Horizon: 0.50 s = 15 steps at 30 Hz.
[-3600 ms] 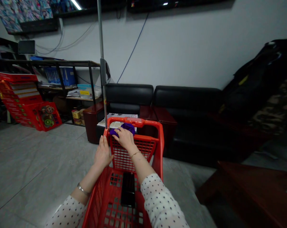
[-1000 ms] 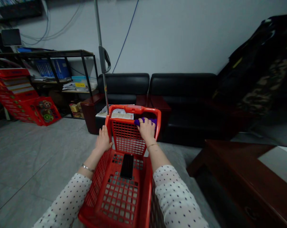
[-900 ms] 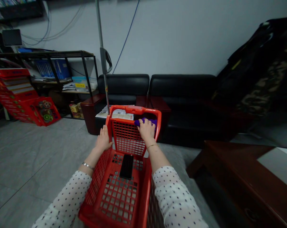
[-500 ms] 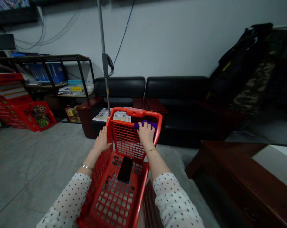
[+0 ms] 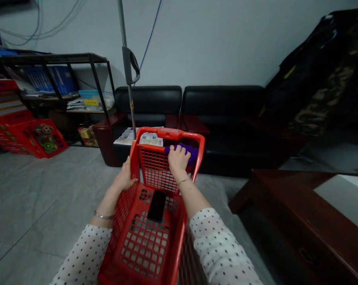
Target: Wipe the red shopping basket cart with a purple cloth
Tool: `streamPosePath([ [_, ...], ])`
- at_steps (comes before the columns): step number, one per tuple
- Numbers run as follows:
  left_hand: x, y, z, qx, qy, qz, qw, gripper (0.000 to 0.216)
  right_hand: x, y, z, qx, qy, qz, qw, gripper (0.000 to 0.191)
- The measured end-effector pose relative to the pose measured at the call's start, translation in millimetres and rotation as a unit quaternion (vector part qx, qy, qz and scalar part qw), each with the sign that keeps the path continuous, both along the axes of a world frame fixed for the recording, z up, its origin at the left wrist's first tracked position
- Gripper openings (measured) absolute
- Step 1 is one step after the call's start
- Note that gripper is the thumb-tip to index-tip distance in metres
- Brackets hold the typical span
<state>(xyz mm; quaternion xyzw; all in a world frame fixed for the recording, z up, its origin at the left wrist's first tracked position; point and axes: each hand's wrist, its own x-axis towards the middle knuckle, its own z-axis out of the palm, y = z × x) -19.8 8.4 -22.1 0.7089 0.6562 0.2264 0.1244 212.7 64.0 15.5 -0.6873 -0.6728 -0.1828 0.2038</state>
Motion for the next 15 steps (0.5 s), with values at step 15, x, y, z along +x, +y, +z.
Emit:
streamPosePath([
  [15, 7, -6, -4.3, 0.024, -0.035, 0.018, 0.999, 0.098, -93, -13, -96.5, -0.118, 0.088, 0.240, 0.959, 0.046],
])
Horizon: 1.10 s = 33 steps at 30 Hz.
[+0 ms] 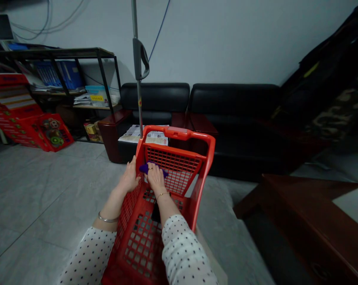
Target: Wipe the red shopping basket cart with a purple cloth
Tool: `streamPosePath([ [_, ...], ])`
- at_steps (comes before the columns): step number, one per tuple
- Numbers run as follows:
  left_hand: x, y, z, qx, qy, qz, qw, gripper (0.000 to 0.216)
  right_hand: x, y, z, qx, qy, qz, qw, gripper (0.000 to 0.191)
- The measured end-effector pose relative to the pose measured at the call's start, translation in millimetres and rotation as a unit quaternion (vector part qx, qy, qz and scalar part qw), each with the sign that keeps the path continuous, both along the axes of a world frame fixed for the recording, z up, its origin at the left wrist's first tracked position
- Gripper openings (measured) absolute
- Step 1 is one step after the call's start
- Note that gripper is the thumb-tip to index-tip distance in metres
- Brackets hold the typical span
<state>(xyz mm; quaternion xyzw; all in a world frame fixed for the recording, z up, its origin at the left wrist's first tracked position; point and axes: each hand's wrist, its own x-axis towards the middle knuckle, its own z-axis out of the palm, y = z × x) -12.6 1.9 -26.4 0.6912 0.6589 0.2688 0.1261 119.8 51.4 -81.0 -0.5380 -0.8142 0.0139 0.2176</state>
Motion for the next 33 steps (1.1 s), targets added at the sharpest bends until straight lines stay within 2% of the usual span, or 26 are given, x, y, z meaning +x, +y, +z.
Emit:
streamPosePath([
  [3, 0, -1, -1.4, 0.000, -0.009, 0.005, 1.000, 0.099, -22, -2, -34.6, -0.080, 0.036, -0.050, 0.995, 0.040],
  [6, -2, -1, -4.8, -0.004, -0.007, 0.001, 1.000, 0.098, -36, -5, -69.3, -0.120, 0.064, -0.102, 0.985, 0.040],
  [9, -3, 1, -8.1, -0.004, -0.003, -0.001, 1.000, 0.098, -41, -16, -98.3, -0.146, 0.086, -0.110, 0.979, 0.044],
  [12, -2, 3, -9.1, -0.005, 0.003, 0.005, 1.000, 0.100, -42, -34, -116.5, -0.177, 0.099, -0.112, 0.973, 0.046],
  [16, -1, 3, -7.8, -0.010, 0.008, 0.006, 1.000, 0.102, -42, -42, -120.8, -0.195, 0.070, -0.087, 0.974, 0.044],
  [20, -1, 1, -6.0, -0.018, 0.013, 0.004, 1.000, 0.103, -38, -20, -115.0, -0.205, 0.023, -0.088, 0.975, 0.040],
  [25, 0, 3, -4.5, -0.026, 0.008, 0.000, 1.000, 0.104, -36, 4, -116.9, -0.208, 0.020, -0.065, 0.976, 0.036],
  [33, 6, -3, 2.6, -0.040, 0.000, 0.009, 0.999, 0.107, -32, -4, -111.5, -0.257, 0.011, -0.014, 0.966, 0.028],
])
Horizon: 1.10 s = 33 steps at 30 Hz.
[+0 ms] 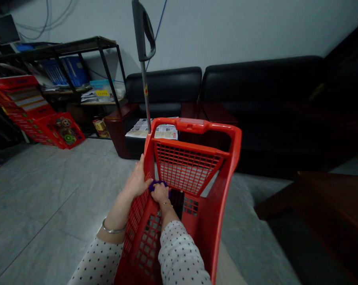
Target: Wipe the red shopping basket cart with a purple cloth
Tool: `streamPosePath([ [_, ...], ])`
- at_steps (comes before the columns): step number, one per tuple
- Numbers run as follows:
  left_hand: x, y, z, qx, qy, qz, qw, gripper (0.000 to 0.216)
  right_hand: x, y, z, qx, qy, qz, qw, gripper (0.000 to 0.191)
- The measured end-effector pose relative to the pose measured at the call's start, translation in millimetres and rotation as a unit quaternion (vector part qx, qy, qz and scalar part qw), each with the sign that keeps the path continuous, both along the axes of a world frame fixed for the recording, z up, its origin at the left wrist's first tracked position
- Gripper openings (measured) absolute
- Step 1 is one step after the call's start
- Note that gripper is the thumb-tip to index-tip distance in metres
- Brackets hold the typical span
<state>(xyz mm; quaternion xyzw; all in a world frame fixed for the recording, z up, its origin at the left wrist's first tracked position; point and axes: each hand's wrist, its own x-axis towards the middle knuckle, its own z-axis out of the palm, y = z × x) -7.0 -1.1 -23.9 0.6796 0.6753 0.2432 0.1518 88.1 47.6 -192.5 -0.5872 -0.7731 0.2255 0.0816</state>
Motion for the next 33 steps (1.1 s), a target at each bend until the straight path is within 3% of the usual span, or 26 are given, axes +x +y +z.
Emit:
streamPosePath([
  [6, 3, -9, 7.6, -0.018, -0.006, 0.008, 1.000, 0.105, 10, -39, 3.9, 0.001, 0.022, 0.030, 0.999, 0.027],
  [9, 3, -9, 8.1, -0.018, -0.012, 0.005, 1.000, 0.104, 11, -61, -6.4, 0.073, 0.029, -0.025, 0.997, 0.045],
  [12, 2, -7, 7.5, -0.025, -0.016, 0.003, 1.000, 0.103, 8, -69, -18.7, 0.073, 0.014, -0.073, 0.995, 0.052],
  [15, 2, -5, 6.5, -0.022, -0.018, 0.001, 1.000, 0.103, 5, -56, -22.0, 0.049, -0.010, -0.062, 0.997, 0.053],
  [21, 3, -5, 6.1, -0.027, -0.022, 0.009, 0.999, 0.106, 3, -5, -7.9, 0.055, -0.051, 0.030, 0.997, 0.054],
  [25, 4, -2, 7.6, -0.032, -0.028, 0.001, 0.999, 0.107, 0, 14, -3.2, 0.026, -0.056, 0.037, 0.997, 0.048],
  [29, 6, -2, 7.6, -0.025, -0.031, 0.004, 0.999, 0.109, -3, 14, 4.1, -0.017, -0.062, 0.037, 0.997, 0.041],
  [33, 7, -5, 8.6, -0.029, -0.018, 0.016, 0.999, 0.108, -3, -14, 11.3, -0.041, -0.049, 0.050, 0.997, 0.037],
])
